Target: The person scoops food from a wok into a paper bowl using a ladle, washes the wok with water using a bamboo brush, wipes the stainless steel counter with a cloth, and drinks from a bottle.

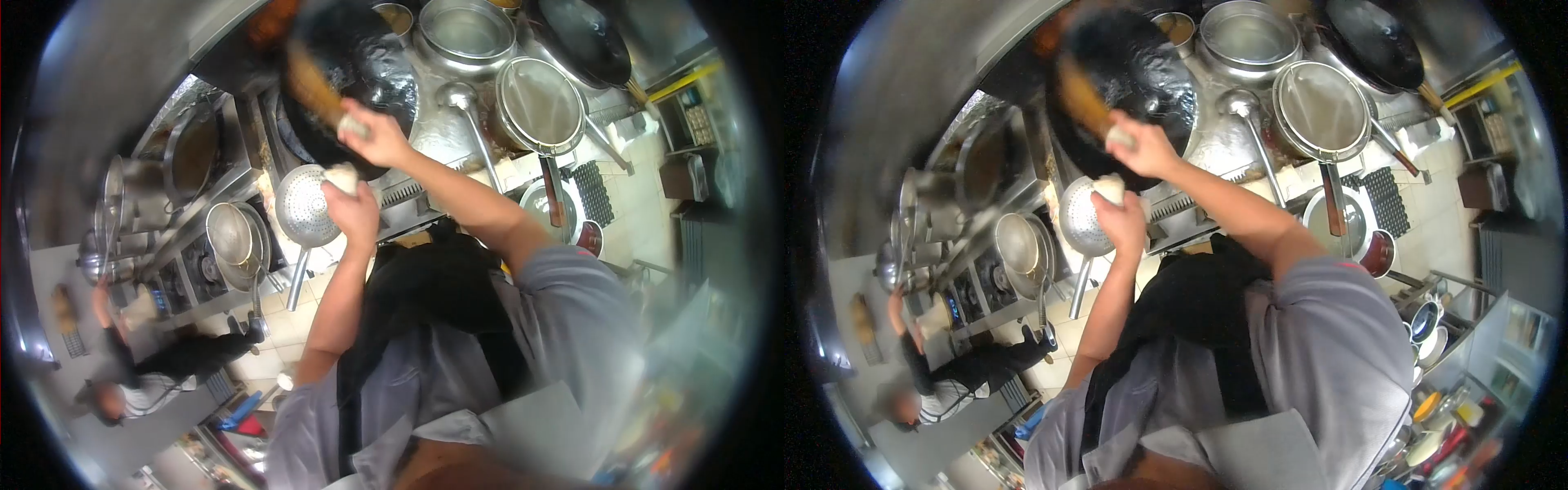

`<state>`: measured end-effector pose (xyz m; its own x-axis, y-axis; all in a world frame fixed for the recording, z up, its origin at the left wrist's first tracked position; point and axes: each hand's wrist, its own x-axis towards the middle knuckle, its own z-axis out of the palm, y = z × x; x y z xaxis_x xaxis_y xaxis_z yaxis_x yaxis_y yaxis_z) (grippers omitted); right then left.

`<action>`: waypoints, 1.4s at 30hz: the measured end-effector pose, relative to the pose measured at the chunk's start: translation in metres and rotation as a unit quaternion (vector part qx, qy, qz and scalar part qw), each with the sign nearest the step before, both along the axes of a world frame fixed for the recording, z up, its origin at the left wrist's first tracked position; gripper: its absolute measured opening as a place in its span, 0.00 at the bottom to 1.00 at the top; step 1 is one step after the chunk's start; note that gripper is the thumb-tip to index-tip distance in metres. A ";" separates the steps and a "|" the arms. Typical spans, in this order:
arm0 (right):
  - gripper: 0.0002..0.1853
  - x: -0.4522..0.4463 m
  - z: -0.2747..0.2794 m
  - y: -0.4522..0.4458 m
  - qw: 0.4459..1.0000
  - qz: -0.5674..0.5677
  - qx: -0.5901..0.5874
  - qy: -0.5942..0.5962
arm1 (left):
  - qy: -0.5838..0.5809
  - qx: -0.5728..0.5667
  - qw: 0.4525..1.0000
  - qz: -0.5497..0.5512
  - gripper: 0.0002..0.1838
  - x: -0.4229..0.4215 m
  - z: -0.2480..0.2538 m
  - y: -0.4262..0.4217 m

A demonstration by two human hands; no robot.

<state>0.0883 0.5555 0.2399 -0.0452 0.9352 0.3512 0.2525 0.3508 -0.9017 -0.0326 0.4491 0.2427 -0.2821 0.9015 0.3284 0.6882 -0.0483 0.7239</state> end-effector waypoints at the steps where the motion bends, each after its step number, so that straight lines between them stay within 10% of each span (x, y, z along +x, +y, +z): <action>1: 0.32 0.013 -0.013 -0.007 0.992 0.113 0.028 -0.056 | -0.016 -0.030 0.998 0.048 0.24 -0.006 -0.001 0.010; 4: 0.33 0.096 -0.025 0.004 0.900 0.267 -0.010 -0.346 | -0.036 -0.060 0.989 0.131 0.27 -0.033 -0.015 0.034; 7: 0.18 0.149 0.014 0.085 0.807 0.025 -0.160 -0.569 | -0.115 -0.130 0.969 0.177 0.31 -0.056 -0.044 0.044; 13: 0.22 0.114 0.066 0.210 0.875 -0.324 0.146 -0.330 | -0.394 -0.175 0.885 0.174 0.28 -0.061 -0.129 0.104; 14: 0.23 0.101 0.071 0.218 0.868 -0.329 0.181 -0.325 | -0.276 -0.251 0.912 0.173 0.31 -0.059 -0.134 0.114; 19: 0.19 0.023 -0.009 0.257 0.880 -0.196 -0.082 -0.424 | -0.380 -0.281 0.867 0.157 0.25 -0.033 -0.155 0.123; 21: 0.18 -0.013 -0.049 0.217 0.831 -0.033 -0.103 -0.546 | -0.390 -0.292 0.860 0.153 0.24 -0.032 -0.150 0.124; 26: 0.34 -0.042 -0.014 0.101 0.849 0.313 -0.012 -0.425 | -0.497 -0.273 0.815 0.121 0.29 -0.025 -0.124 0.107; 28: 0.33 0.004 0.027 0.113 0.815 0.328 -0.275 -0.391 | -0.472 -0.297 0.818 0.138 0.28 -0.025 -0.115 0.103; 30: 0.23 0.046 -0.002 0.184 0.756 0.172 -0.083 -0.625 | -0.522 -0.277 0.792 0.152 0.26 -0.020 -0.117 0.106; 33: 0.21 0.059 -0.001 0.245 0.841 -0.215 0.025 -0.496 | -0.549 -0.293 0.766 0.159 0.23 -0.017 -0.103 0.103; 36: 0.20 0.034 0.046 0.237 0.874 -0.258 -0.010 -0.412 | -0.579 -0.262 0.756 0.155 0.21 -0.012 -0.088 0.096; 42: 0.22 -0.063 -0.054 0.191 0.848 0.166 -0.037 -0.503 | -0.580 -0.280 0.753 0.133 0.20 -0.018 -0.099 0.100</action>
